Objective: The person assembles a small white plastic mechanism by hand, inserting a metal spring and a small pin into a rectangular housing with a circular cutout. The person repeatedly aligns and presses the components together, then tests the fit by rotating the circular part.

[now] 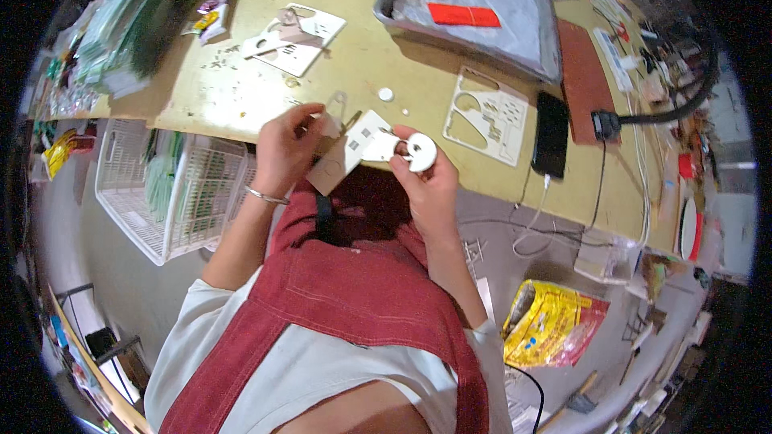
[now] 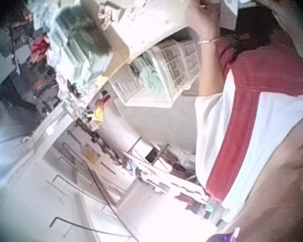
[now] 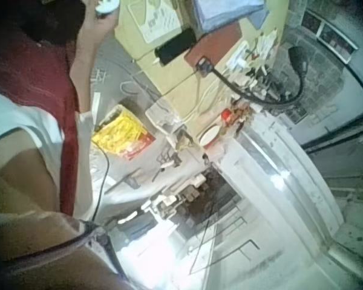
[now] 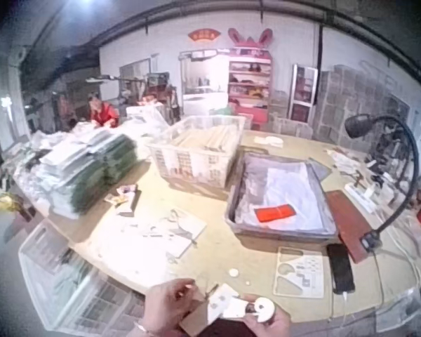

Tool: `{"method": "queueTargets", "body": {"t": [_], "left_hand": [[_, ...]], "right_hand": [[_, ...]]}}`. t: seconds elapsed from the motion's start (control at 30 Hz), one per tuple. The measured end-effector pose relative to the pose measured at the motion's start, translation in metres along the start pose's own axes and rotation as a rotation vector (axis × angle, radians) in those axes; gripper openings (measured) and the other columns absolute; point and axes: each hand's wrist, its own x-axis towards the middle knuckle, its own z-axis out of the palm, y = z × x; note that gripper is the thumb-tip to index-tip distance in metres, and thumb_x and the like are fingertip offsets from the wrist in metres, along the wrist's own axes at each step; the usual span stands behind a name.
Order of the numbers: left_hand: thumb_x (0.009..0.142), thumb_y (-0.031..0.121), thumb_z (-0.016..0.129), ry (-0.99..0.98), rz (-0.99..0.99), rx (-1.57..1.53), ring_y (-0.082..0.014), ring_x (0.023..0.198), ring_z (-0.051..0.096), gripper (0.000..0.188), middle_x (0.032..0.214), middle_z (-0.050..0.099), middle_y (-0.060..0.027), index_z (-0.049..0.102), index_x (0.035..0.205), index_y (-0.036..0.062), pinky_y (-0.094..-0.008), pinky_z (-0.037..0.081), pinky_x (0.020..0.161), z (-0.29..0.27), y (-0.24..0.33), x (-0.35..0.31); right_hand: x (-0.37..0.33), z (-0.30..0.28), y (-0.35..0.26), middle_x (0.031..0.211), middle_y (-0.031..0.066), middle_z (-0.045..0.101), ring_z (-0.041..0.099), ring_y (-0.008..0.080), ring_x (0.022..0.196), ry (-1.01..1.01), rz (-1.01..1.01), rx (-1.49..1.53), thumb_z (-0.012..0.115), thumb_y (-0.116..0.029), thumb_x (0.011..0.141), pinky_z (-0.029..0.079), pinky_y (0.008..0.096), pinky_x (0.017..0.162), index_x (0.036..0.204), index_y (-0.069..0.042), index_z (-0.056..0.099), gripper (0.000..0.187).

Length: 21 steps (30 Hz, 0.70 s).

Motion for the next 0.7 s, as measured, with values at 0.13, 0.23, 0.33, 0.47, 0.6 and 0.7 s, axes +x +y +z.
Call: {"method": "queueTargets", "body": {"t": [0.13,0.23,0.33,0.47,0.6,0.7], "left_hand": [[0.096,0.020,0.074,0.090,0.101,0.128,-0.0346,0.088,0.077,0.017,0.097,0.079,-0.0141,0.080,0.109,0.0111,-0.0435,0.060,0.076,0.004,-0.004,-0.003],[0.095,0.019,0.075,0.100,0.135,0.160,-0.0332,0.087,0.076,0.014,0.098,0.078,-0.0122,0.079,0.105,0.0103,-0.0416,0.060,0.075,0.002,-0.008,0.000],[0.096,0.018,0.076,0.091,0.139,0.165,-0.0321,0.085,0.076,0.015,0.098,0.077,-0.0119,0.079,0.107,0.0086,-0.0401,0.060,0.075,0.000,-0.007,0.000],[0.094,0.018,0.076,0.102,0.143,0.107,-0.0338,0.084,0.075,0.011,0.095,0.075,-0.0108,0.079,0.102,0.0103,-0.0421,0.059,0.073,0.002,-0.007,-0.002],[0.095,0.012,0.076,0.099,0.172,0.075,-0.0303,0.078,0.073,0.014,0.100,0.072,-0.0120,0.077,0.107,0.0061,-0.0396,0.058,0.070,0.003,-0.019,-0.001],[0.095,0.007,0.077,0.088,0.162,-0.015,-0.0235,0.072,0.069,0.017,0.100,0.070,-0.0108,0.077,0.111,0.0032,-0.0342,0.054,0.066,0.001,-0.021,0.001]], "right_hand": [[0.002,-0.003,0.003,0.119,0.0036,0.074,0.068,0.0099,0.107,-0.005,-0.007,-0.055,0.078,-0.002,0.099,0.054,0.0258,0.098,0.140,0.002,0.068,0.043],[0.003,-0.001,0.002,0.118,0.0032,0.074,0.068,0.0103,0.107,-0.016,-0.001,-0.039,0.078,-0.004,0.100,0.054,0.0265,0.097,0.141,0.002,0.068,0.043],[0.005,-0.001,0.004,0.118,0.0031,0.074,0.067,0.0100,0.107,-0.023,-0.018,-0.040,0.078,-0.005,0.100,0.054,0.0267,0.097,0.141,0.001,0.068,0.042],[0.005,-0.002,0.006,0.118,0.0021,0.073,0.067,0.0096,0.108,-0.008,-0.003,-0.024,0.078,-0.005,0.100,0.054,0.0266,0.097,0.141,0.000,0.068,0.042],[0.007,0.003,0.003,0.117,0.0010,0.072,0.066,0.0083,0.105,-0.006,0.008,-0.090,0.076,-0.001,0.100,0.053,0.0248,0.095,0.140,0.000,0.068,0.041],[0.008,0.005,0.000,0.113,-0.0018,0.070,0.065,0.0066,0.103,-0.035,0.029,-0.029,0.075,0.000,0.099,0.053,0.0238,0.093,0.140,0.000,0.068,0.042]]}}
